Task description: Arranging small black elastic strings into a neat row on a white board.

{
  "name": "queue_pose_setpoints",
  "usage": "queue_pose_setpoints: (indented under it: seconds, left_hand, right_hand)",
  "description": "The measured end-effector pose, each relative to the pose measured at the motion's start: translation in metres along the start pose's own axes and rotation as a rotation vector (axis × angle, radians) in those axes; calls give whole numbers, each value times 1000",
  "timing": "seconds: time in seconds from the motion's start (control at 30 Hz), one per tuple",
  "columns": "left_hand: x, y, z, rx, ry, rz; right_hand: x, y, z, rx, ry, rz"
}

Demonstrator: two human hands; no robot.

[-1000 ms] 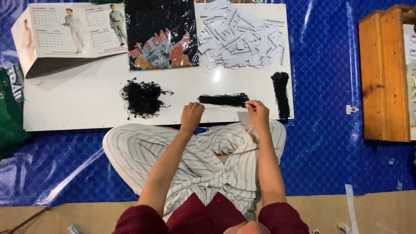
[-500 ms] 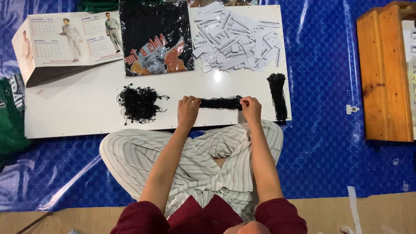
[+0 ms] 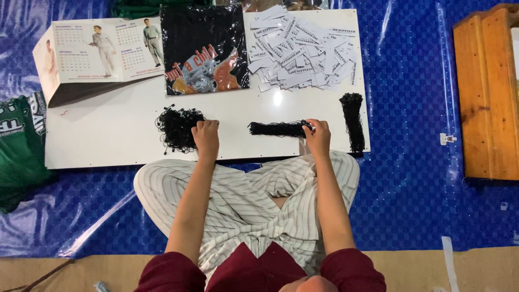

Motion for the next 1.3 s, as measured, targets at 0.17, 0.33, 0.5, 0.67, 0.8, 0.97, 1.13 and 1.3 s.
queue_pose_setpoints:
  seconds: [0.17, 0.33, 0.5, 0.67, 0.8, 0.97, 1.13, 1.3]
  left_hand:
    - [-31, 5, 29, 96, -30, 32]
    - [-12, -31, 75, 172, -637, 2]
    - [-71, -20, 98, 138, -839, -5]
    - [-57, -42, 99, 113, -907, -2]
    - [-72, -33, 99, 86, -939, -64]
    - [-85, -28, 107, 16, -948, -71]
    - [-57, -31, 90, -41, -824, -20]
    - [-46, -17, 78, -89, -649, 20]
  right_hand:
    - [0, -8, -4, -73, 14, 29]
    - [14, -38, -30, -99, 152, -70]
    - [40, -77, -70, 70, 429, -385]
    - [50, -95, -97, 214, 512, -472]
    - [61, -98, -76, 241, 426, -428]
    - [53, -92, -76, 265, 362, -303]
    - [27, -61, -62, 345, 330, -136]
    - [-9, -18, -47, 396, 278, 37]
Point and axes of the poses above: each hand's wrist, its own y-axis towards the middle knuckle, its own x-axis out of the palm, z = x × y, the point moved 1 cm from there along y, towards the middle knuckle, and after that the axes turned 15 degrees about z, right-handed, at the moved point
